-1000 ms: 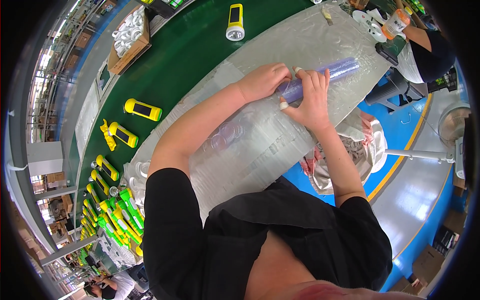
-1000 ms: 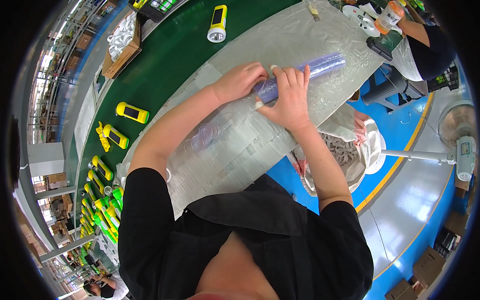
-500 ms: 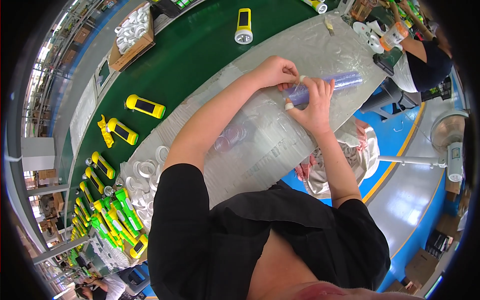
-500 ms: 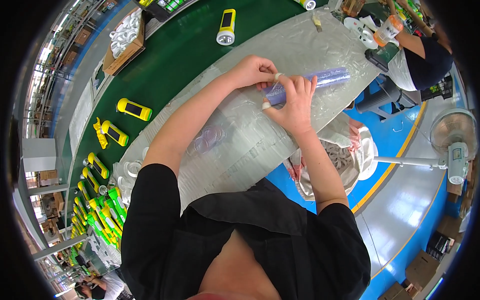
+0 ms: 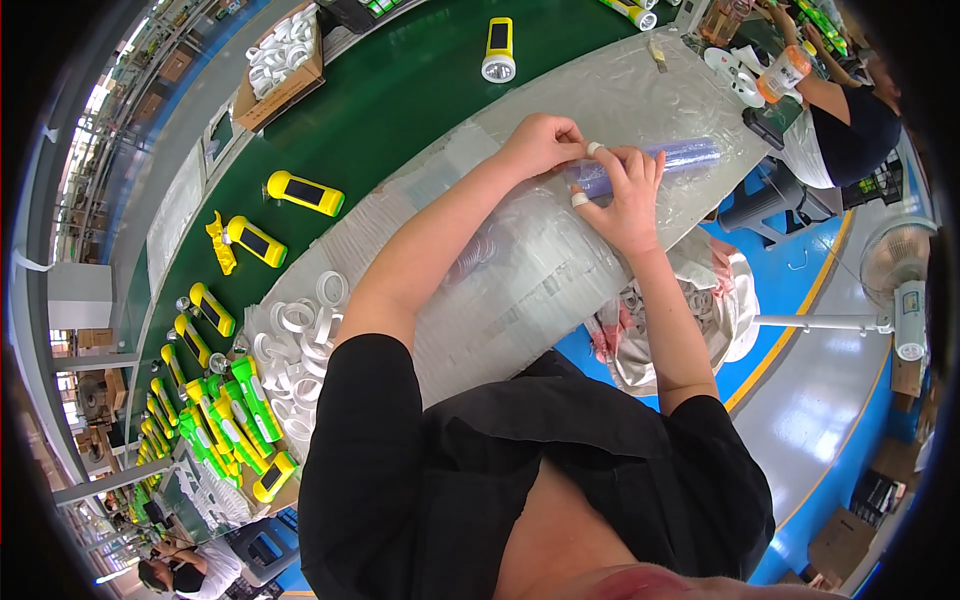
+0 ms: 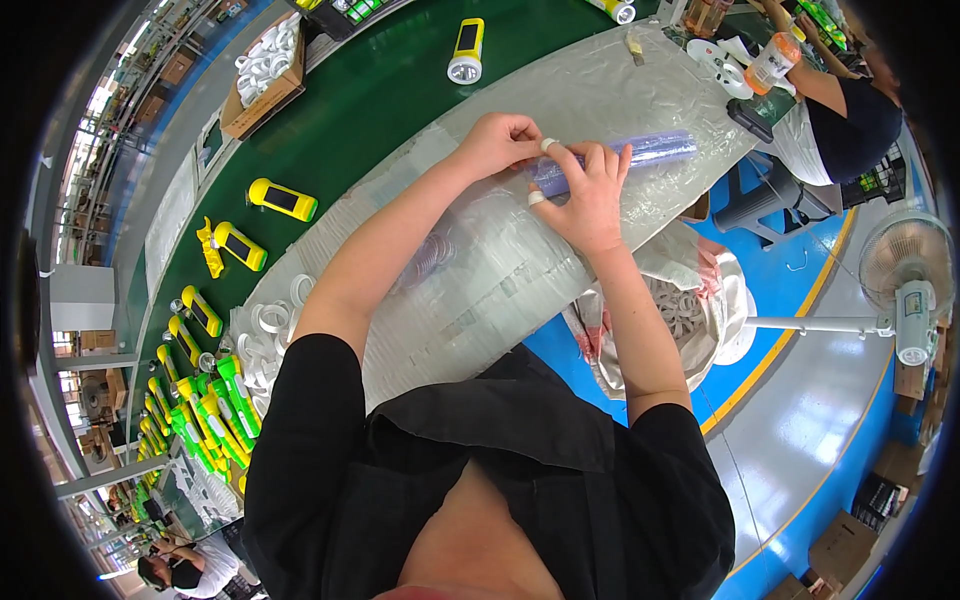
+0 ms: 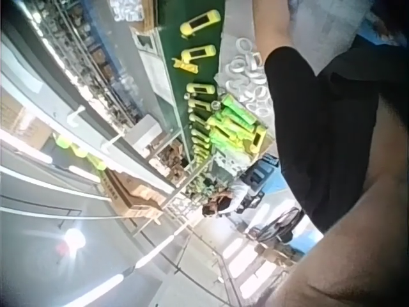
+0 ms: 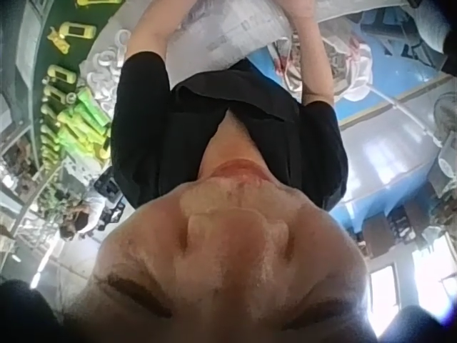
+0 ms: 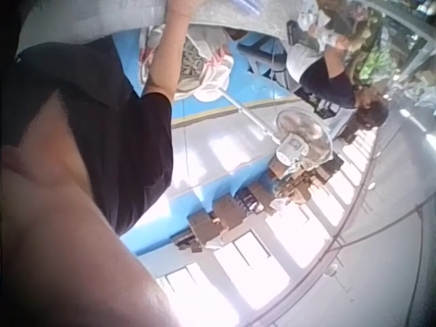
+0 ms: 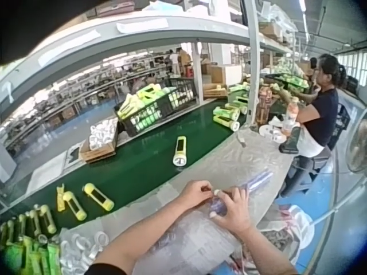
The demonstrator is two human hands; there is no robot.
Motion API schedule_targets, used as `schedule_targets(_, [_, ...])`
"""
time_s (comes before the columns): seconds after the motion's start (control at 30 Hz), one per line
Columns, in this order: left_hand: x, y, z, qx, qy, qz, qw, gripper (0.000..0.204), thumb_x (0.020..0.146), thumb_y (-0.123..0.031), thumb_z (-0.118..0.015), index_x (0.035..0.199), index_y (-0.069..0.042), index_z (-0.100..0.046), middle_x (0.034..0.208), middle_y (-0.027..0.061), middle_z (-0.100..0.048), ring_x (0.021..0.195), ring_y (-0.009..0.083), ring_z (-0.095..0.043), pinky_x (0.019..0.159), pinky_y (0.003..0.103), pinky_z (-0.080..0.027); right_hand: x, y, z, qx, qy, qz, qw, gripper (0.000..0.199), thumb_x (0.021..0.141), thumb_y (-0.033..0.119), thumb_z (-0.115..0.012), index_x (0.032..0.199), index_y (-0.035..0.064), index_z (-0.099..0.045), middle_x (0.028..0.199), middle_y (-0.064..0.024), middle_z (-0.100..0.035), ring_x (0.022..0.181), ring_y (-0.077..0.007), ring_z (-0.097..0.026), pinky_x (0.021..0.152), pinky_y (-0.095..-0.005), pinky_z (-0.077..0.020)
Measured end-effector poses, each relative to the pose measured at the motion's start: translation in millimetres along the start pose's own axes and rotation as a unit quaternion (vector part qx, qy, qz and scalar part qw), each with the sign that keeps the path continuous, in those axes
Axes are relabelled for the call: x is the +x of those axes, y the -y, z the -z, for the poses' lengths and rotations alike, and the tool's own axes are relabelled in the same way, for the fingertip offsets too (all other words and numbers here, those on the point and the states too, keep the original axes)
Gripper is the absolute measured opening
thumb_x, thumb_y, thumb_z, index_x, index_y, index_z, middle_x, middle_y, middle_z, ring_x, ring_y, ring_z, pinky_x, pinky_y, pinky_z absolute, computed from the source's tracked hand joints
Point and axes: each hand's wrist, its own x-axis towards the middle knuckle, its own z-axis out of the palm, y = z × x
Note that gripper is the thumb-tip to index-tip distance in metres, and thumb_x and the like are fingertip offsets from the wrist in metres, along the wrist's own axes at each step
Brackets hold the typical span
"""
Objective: Assembling plastic flashlight components and checking parts on a production line.
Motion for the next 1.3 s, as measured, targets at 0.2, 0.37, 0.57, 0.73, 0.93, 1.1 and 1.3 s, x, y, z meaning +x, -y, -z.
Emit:
schedule_targets(0.2, [-5.5, -2.5, 5.6, -0.121, -0.024, 0.053, 0.991, 0.020, 0.090, -0.018, -0.067, 0.095, 0.001, -0.065, 0.081, 0.0082, -0.070, 0.069, 0.0126, -0.066, 0.061, 0.025, -0.053, -3.1, -3.7, 0.9, -0.058, 0.039, 0.041, 0.997, 0.045, 0.070, 0.033, -0.075, 0.110, 0.0146, -0.065, 0.112, -0.0043, -0.056, 0.117, -0.0294, -0.046, 0.110, -0.0635, -0.0135])
schedule_targets(0.37, [-39.1, -1.3, 19.6, -0.013, 0.076, -0.018, 0.997, 0.030, 0.083, -0.006, -0.062, 0.113, -0.002, -0.066, 0.101, 0.0086, -0.070, 0.095, 0.0161, -0.067, 0.085, 0.028, -0.053, -1.2, -2.6, -1.4, -0.031, 0.030, 0.006, 0.999, 0.050, 0.067, 0.035, -0.077, 0.109, 0.0100, -0.066, 0.112, -0.0057, -0.056, 0.118, -0.0300, -0.046, 0.111, -0.0633, -0.0118])
schedule_targets(0.57, [-48.9, -1.8, 3.5, 0.053, 0.077, -0.053, 0.994, 0.045, 0.080, 0.003, -0.064, 0.124, 0.000, -0.060, 0.119, 0.0103, -0.063, 0.109, 0.0209, -0.063, 0.097, 0.032, -0.050, 0.0, 2.1, 1.5, -0.054, 0.060, 0.010, 0.997, 0.066, 0.062, 0.038, -0.079, 0.118, 0.0080, -0.059, 0.119, -0.0069, -0.054, 0.123, -0.0304, -0.042, 0.112, -0.0633, -0.0081])
schedule_targets(0.73, [-55.2, -4.8, -1.4, 0.083, 0.050, -0.058, 0.994, 0.040, 0.079, -0.002, -0.070, 0.118, 0.000, -0.064, 0.113, 0.0107, -0.066, 0.101, 0.0197, -0.066, 0.091, 0.030, -0.052, -1.0, -5.5, 2.3, -0.074, 0.093, 0.020, 0.993, 0.076, 0.060, 0.039, -0.079, 0.125, 0.0080, -0.053, 0.126, -0.0075, -0.050, 0.128, -0.0307, -0.039, 0.112, -0.0638, -0.0063])
schedule_targets(0.93, [-69.5, -10.6, -14.2, 0.105, -0.006, -0.070, 0.992, 0.040, 0.075, -0.014, -0.075, 0.111, -0.002, -0.067, 0.103, 0.0147, -0.068, 0.092, 0.0244, -0.068, 0.083, 0.032, -0.053, 1.3, -8.7, 13.6, -0.069, 0.134, 0.048, 0.987, 0.079, 0.061, 0.042, -0.079, 0.126, 0.0076, -0.051, 0.132, -0.0088, -0.047, 0.132, -0.0312, -0.035, 0.112, -0.0644, -0.0069])
schedule_targets(1.1, [-71.2, -19.8, -26.5, 0.181, -0.031, -0.046, 0.982, 0.039, 0.074, -0.015, -0.078, 0.109, -0.001, -0.067, 0.103, 0.0122, -0.068, 0.091, 0.0226, -0.068, 0.083, 0.032, -0.054, 0.1, -16.4, 12.5, -0.090, 0.153, 0.070, 0.982, 0.081, 0.062, 0.049, -0.079, 0.126, 0.0063, -0.051, 0.135, -0.0103, -0.044, 0.133, -0.0312, -0.034, 0.112, -0.0654, -0.0090])
schedule_targets(1.3, [-75.0, -17.9, -27.1, 0.147, -0.046, -0.047, 0.987, 0.037, 0.075, -0.017, -0.079, 0.107, -0.002, -0.066, 0.099, 0.0110, -0.068, 0.090, 0.0213, -0.068, 0.082, 0.032, -0.054, 0.6, -19.0, 13.1, -0.085, 0.156, 0.084, 0.981, 0.085, 0.063, 0.054, -0.078, 0.127, 0.0056, -0.049, 0.136, -0.0113, -0.043, 0.134, -0.0313, -0.033, 0.112, -0.0656, -0.0092])
